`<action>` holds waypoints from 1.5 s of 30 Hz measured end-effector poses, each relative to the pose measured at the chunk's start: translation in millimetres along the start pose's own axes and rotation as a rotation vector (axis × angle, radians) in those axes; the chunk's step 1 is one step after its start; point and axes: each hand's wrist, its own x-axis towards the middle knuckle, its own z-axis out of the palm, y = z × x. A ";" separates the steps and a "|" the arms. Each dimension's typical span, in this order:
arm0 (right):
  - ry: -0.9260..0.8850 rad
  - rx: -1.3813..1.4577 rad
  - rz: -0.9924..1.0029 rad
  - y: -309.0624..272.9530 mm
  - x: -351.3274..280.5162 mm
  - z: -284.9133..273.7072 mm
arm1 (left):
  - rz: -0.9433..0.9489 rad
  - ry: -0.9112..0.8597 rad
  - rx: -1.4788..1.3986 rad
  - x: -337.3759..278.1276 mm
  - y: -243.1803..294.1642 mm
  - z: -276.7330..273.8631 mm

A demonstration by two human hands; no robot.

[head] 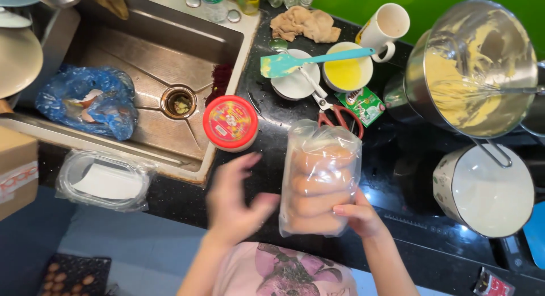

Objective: Unboxing a delivery package and opening various food ingredient packets in a kitchen.

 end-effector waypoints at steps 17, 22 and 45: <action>0.033 -0.231 -0.135 34.1 3.3 -37.9 | -0.286 -0.533 -0.641 -14.8 27.1 66.4; -0.044 -0.144 -0.269 -52.7 -17.0 49.1 | 0.182 -0.352 -0.429 -18.1 16.9 73.7; 0.105 -0.159 -0.262 -56.8 -22.9 6.5 | 0.603 -0.400 -0.417 -23.1 15.0 77.0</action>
